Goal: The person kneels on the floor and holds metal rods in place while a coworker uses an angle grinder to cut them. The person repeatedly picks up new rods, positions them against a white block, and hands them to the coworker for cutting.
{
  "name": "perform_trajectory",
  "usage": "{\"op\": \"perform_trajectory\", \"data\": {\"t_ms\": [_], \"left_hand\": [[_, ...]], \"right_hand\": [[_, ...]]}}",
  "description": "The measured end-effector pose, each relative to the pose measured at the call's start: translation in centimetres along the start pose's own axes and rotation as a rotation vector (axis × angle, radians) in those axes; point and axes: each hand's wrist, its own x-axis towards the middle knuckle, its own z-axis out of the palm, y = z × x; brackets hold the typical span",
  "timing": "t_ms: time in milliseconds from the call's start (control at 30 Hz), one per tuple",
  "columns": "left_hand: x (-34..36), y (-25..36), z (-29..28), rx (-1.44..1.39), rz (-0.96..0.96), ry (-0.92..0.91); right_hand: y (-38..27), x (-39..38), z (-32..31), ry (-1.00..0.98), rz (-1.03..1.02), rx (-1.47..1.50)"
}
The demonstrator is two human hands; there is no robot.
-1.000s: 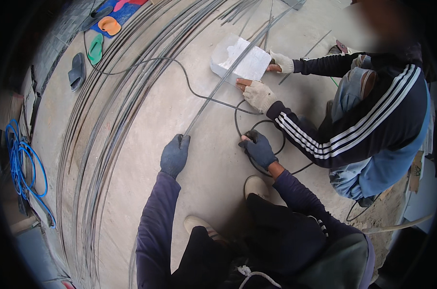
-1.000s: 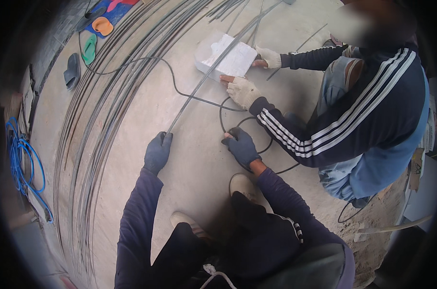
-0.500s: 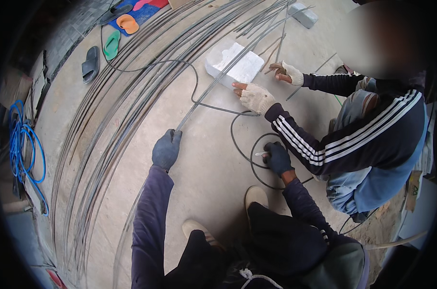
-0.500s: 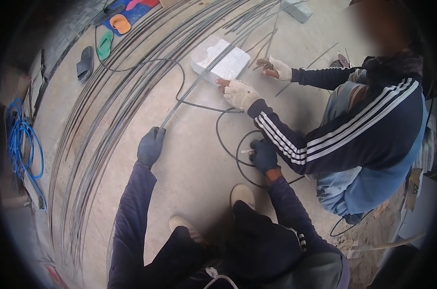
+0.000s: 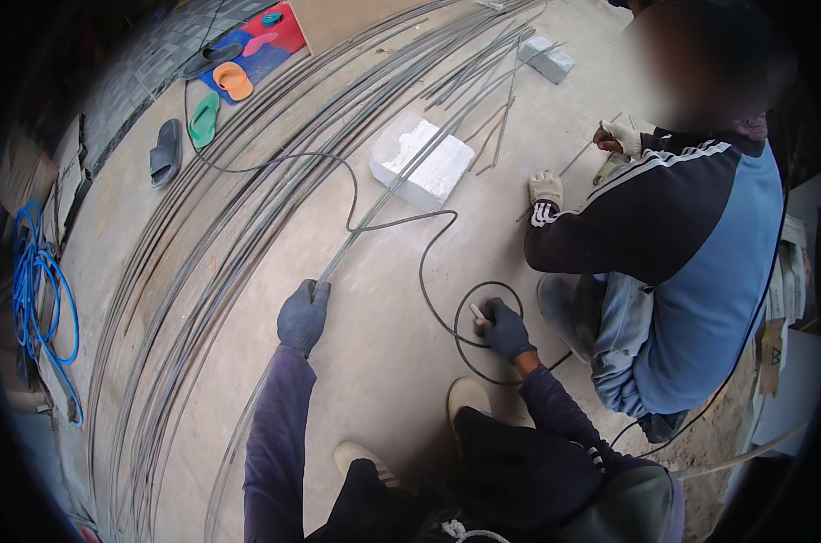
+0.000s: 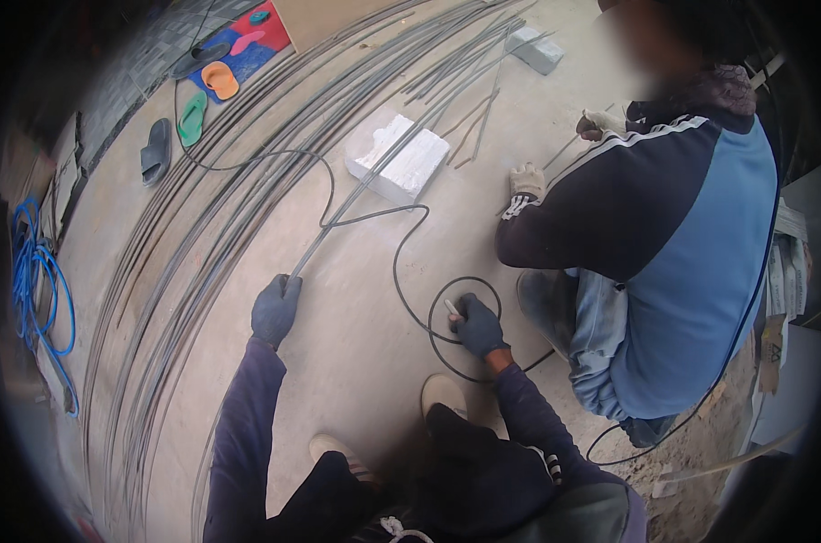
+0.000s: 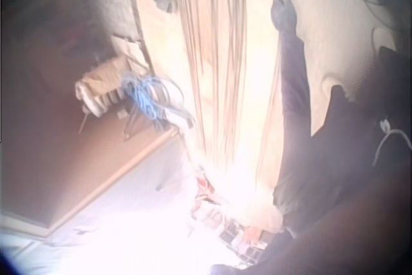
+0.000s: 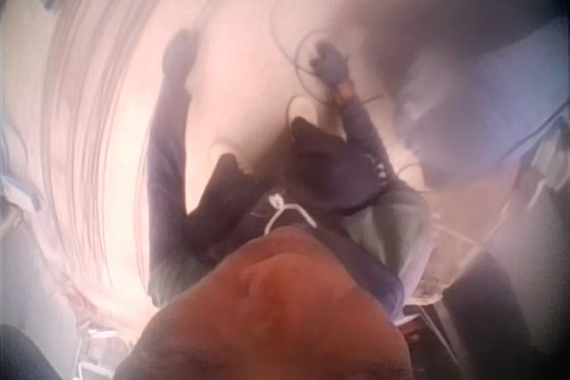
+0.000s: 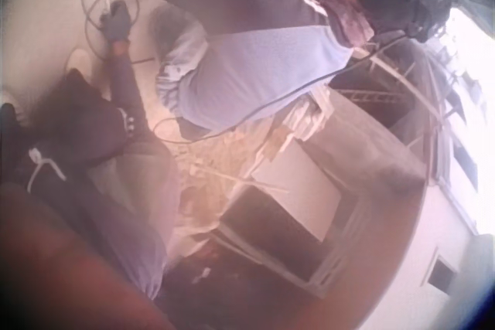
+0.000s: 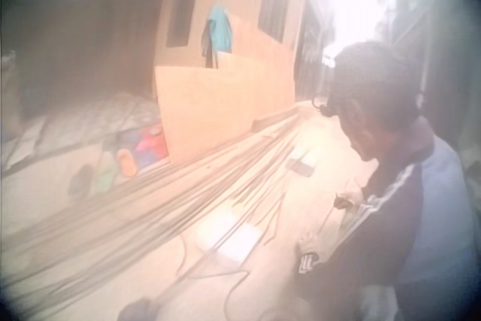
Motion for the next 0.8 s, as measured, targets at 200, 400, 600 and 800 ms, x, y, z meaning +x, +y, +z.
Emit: {"op": "perform_trajectory", "data": {"t_ms": [200,400,600,800], "left_hand": [[0.3,-1.0,0.6,-0.061,0.045,0.047],[0.8,-0.3,-0.4,-0.083,0.025,-0.019],[1.5,-1.6,-0.2,-0.124,-0.002,-0.057],[1.5,-2.2,0.6,-0.069,0.006,-0.014]], "right_hand": [[-1.9,-0.3,-0.3,-0.104,0.026,0.260],[-1.9,0.5,1.1,-0.076,-0.078,0.208],[-4.4,0.2,2.3,-0.136,-0.055,0.238],[-6.6,1.3,0.6,-0.248,-0.267,0.065]]}}
